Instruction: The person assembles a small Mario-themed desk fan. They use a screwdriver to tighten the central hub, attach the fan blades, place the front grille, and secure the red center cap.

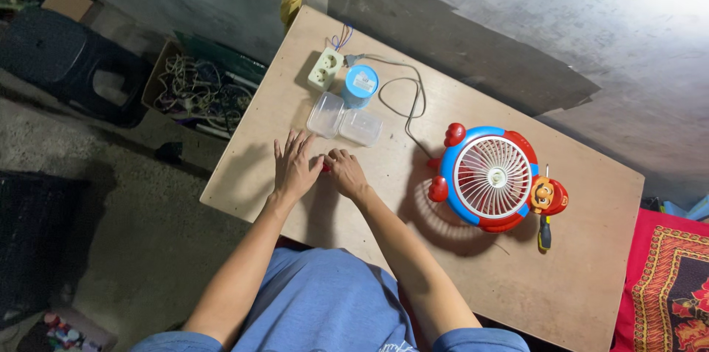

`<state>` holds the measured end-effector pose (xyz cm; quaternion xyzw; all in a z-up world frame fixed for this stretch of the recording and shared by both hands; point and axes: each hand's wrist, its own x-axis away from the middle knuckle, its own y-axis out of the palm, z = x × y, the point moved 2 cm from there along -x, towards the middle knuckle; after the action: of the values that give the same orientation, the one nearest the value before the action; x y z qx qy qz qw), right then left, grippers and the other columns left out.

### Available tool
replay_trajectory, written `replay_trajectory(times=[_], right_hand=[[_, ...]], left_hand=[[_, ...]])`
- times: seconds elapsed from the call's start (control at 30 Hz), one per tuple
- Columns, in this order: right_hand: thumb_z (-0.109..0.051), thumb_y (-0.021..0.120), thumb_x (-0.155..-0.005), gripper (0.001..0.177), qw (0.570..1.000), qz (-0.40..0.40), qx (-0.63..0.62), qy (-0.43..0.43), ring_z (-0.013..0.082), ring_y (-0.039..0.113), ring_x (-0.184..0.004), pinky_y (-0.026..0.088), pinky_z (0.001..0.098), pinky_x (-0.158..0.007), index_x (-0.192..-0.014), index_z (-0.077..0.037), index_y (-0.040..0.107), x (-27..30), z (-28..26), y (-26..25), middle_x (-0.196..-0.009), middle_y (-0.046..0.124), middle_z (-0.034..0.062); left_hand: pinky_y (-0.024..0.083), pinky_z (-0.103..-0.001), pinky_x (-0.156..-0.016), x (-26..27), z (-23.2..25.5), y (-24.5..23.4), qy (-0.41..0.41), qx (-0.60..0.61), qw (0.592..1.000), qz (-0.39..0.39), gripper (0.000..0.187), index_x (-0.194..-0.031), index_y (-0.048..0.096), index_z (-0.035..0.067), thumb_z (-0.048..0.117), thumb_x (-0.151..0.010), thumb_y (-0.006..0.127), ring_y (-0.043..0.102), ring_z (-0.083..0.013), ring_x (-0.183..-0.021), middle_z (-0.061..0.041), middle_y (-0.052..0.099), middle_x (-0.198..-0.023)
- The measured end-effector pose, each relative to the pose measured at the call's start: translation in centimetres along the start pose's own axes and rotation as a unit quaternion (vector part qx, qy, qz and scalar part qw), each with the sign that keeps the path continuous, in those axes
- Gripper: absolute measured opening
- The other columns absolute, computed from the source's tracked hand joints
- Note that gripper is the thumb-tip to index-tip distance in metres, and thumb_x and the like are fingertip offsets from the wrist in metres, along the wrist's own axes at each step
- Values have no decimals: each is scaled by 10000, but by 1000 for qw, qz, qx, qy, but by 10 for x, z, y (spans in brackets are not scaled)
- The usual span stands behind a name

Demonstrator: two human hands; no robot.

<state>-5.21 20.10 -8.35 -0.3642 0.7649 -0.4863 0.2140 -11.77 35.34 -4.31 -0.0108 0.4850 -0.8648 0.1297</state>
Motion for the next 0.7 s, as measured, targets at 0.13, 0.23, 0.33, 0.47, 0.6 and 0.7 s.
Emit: replay_trajectory(times=[0.13,0.23,0.33,0.47,0.6,0.7], right_hand=[[-162,805,-788,470,992,104,-65,15,359,609,-1100,505,460,-903,-1220,-79,640,11,1,-56,-1161,663,127],[-98,827,-751,468,978,174,-109,47,387,626,-1090,514,456,-917,-1172,-50,626,35,13,-104,-1121,686,145],[-94,834,-734,484,956,242,-135,93,378,649,-1063,532,442,-892,-1166,-29,623,66,30,-147,-1113,692,154],[-105,815,-787,471,930,300,-161,140,317,703,-1023,564,400,-920,-1212,-18,631,118,61,-190,-1095,702,146],[-113,813,-835,490,924,345,-110,120,340,687,-1098,548,402,-961,-1282,-2,644,165,94,-216,-1194,706,191],[-132,806,-844,459,916,369,-95,128,344,687,-1131,550,405,-980,-1249,6,639,192,120,-224,-1199,700,198]], left_hand=[[178,-671,-1187,-15,19,1,18,24,1000,4,622,-1443,526,62,348,-914,686,363,-379,-1474,-168,501,-1523],[203,-648,-1192,-24,50,10,54,41,998,7,620,-1452,522,52,342,-929,687,379,-375,-1473,-171,507,-1520],[217,-623,-1195,-36,95,21,87,77,993,-9,619,-1446,527,59,337,-917,688,387,-366,-1470,-160,518,-1512],[228,-610,-1202,-45,162,39,138,114,983,-42,609,-1445,532,60,330,-921,684,390,-362,-1470,-162,524,-1507],[234,-616,-1195,-48,218,59,179,144,971,-63,600,-1450,535,59,327,-935,687,392,-375,-1468,-176,526,-1503],[241,-628,-1181,-50,249,79,210,144,965,-67,633,-1441,540,51,323,-895,710,391,-390,-1459,-188,517,-1503]])
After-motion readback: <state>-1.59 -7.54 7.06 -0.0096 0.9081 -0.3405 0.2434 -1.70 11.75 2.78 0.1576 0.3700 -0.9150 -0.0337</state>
